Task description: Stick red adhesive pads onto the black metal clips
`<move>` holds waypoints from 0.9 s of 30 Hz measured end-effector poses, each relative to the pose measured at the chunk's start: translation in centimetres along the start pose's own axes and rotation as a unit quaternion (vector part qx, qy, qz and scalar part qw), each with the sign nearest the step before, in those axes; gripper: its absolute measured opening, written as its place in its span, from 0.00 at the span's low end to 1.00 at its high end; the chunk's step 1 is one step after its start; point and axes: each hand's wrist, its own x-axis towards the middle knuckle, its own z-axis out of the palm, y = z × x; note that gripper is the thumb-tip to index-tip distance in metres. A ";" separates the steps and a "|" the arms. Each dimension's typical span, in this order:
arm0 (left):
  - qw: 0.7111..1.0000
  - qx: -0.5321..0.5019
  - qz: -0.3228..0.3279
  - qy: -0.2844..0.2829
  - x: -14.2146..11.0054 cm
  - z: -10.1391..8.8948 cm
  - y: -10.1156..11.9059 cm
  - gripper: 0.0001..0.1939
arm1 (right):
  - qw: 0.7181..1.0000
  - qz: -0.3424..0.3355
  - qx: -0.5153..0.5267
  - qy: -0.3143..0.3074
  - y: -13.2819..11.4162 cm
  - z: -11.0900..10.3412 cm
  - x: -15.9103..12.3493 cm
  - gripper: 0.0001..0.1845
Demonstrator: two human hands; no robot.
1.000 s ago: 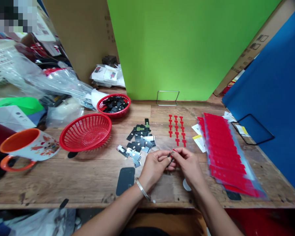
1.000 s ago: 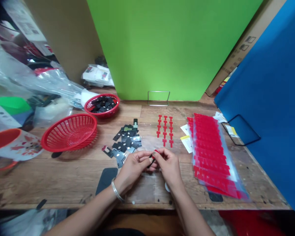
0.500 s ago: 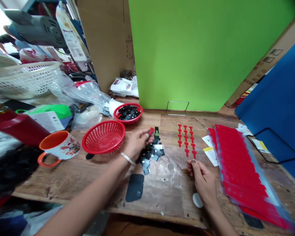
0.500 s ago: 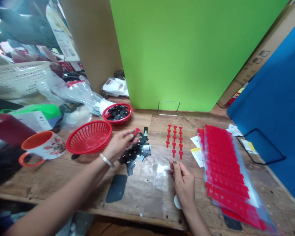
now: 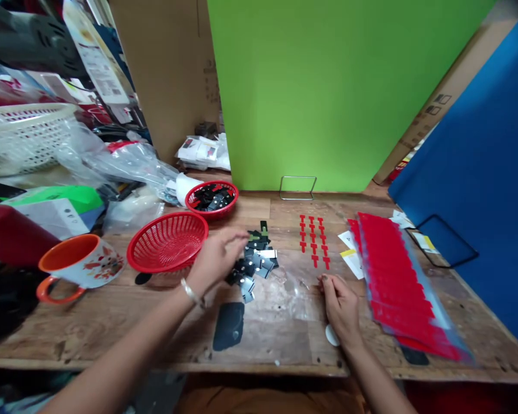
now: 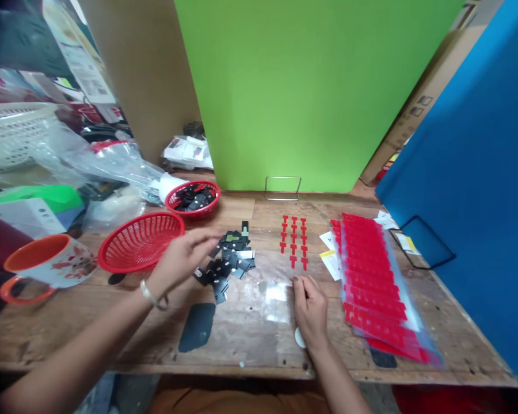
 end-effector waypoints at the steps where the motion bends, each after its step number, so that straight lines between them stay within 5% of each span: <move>1: 0.999 0.019 0.013 -0.029 -1.8 0.5 0.2 0.12 | 1.000 0.001 -0.003 -0.001 0.0 0.0 0.0 0.15; 4: 0.994 0.074 0.031 -0.068 -6.0 1.5 -0.7 0.12 | 1.000 0.014 -0.003 0.002 0.4 0.1 0.0 0.16; 10: 0.975 0.218 0.025 -0.032 -10.4 1.9 -5.2 0.23 | 0.999 0.042 0.011 0.006 1.3 0.4 0.0 0.17; 16: 0.955 0.283 0.034 -0.076 -11.3 2.6 -5.7 0.27 | 0.998 0.053 -0.016 0.001 1.1 0.4 -0.1 0.19; 27: 0.964 0.263 -0.015 -0.029 -11.5 2.5 -4.6 0.24 | 0.998 0.047 -0.034 -0.015 1.8 0.5 -0.2 0.21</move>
